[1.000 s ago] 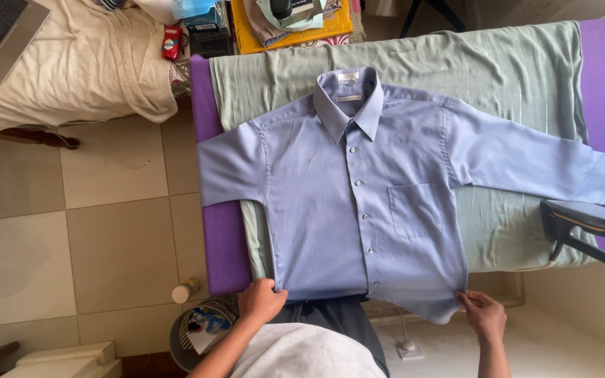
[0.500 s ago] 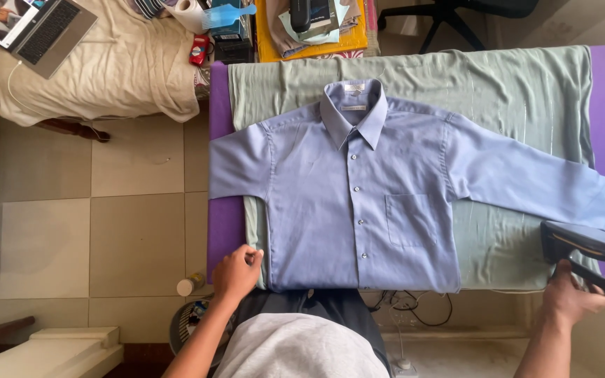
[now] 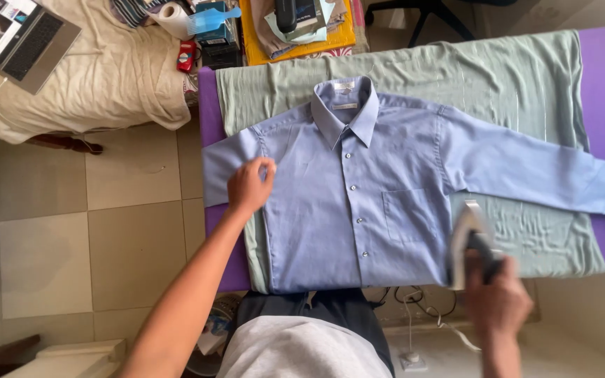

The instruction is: Ironing a blue long-sleeved button-down shirt on an ironing board.

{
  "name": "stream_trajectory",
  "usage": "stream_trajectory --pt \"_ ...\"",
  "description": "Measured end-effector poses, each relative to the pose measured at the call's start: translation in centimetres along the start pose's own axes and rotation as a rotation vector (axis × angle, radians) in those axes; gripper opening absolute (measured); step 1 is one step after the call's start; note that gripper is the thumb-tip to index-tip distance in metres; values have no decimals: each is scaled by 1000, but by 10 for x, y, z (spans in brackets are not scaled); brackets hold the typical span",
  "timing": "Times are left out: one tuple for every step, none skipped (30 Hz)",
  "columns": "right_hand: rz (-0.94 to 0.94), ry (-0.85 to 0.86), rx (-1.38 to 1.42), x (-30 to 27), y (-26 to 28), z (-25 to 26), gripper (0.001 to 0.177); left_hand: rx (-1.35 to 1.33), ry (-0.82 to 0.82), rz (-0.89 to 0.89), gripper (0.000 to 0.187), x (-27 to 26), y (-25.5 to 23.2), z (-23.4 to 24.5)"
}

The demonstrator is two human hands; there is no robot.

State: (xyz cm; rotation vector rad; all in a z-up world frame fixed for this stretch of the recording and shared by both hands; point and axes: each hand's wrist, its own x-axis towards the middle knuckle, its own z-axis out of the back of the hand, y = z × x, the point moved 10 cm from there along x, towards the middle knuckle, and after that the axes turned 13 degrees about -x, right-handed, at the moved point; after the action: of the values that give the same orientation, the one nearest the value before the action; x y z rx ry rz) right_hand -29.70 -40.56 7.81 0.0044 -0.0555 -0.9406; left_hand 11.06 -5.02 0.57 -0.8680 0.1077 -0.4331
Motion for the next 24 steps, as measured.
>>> stream_trajectory --pt "-14 6 -4 -16 24 -4 46 -1 15 -4 18 19 8 -6" --pt "20 70 43 -30 54 -14 44 9 -13 -56 16 42 12 -10" --pt "53 134 91 -43 85 -25 42 19 -41 -108 15 65 15 -14" --pt "34 135 86 -54 110 -29 42 13 -25 -117 15 81 24 -19" --pt "28 217 126 -65 138 -41 40 76 -68 -163 19 96 30 -19" --pt "25 301 167 -77 167 -54 37 140 -114 -206 24 108 36 -19" --pt "10 305 163 -85 186 -63 37 135 -100 -210 24 115 43 -19" --pt "6 323 209 -91 208 -74 37 166 -110 -190 28 124 52 -18" --pt "2 340 255 -96 229 -85 36 196 -120 -171 32 134 61 -17" --pt "-12 346 251 -103 242 -98 36 194 -104 -172 32 135 63 -13" --pt "1 339 264 -109 257 -109 34 166 -23 -49 26 138 78 -14" --pt "20 322 278 -109 274 -122 32 138 49 71 23 145 92 -16" --pt "11 320 276 -106 287 -124 32 135 56 65 23 152 98 -15" --pt "13 333 257 -107 299 -126 34 38 107 175 23 155 114 -18" --pt "15 346 237 -107 312 -128 36 -58 159 285 24 156 130 -21" --pt "4 354 235 -108 322 -133 36 -56 172 287 24 155 137 -21" --pt "23 339 227 -109 333 -134 34 -146 175 328 25 152 148 -22" --pt "44 314 216 -103 344 -137 32 -242 173 363 26 154 155 -26" --pt "36 313 212 -101 352 -139 32 -246 181 360 26 155 155 -26" --pt "70 267 226 -97 363 -137 33 -277 179 334 27 158 154 -27" --pt "105 223 239 -93 374 -135 34 -308 176 309 28 159 151 -28" --pt "101 229 235 -96 376 -134 34 -309 182 315 28 153 148 -23" --pt "97 234 248 -98 379 -134 32 -308 197 282 29 148 140 -19" --pt "95 231 265 -95 383 -134 29 -307 206 242 30 150 130 -13"
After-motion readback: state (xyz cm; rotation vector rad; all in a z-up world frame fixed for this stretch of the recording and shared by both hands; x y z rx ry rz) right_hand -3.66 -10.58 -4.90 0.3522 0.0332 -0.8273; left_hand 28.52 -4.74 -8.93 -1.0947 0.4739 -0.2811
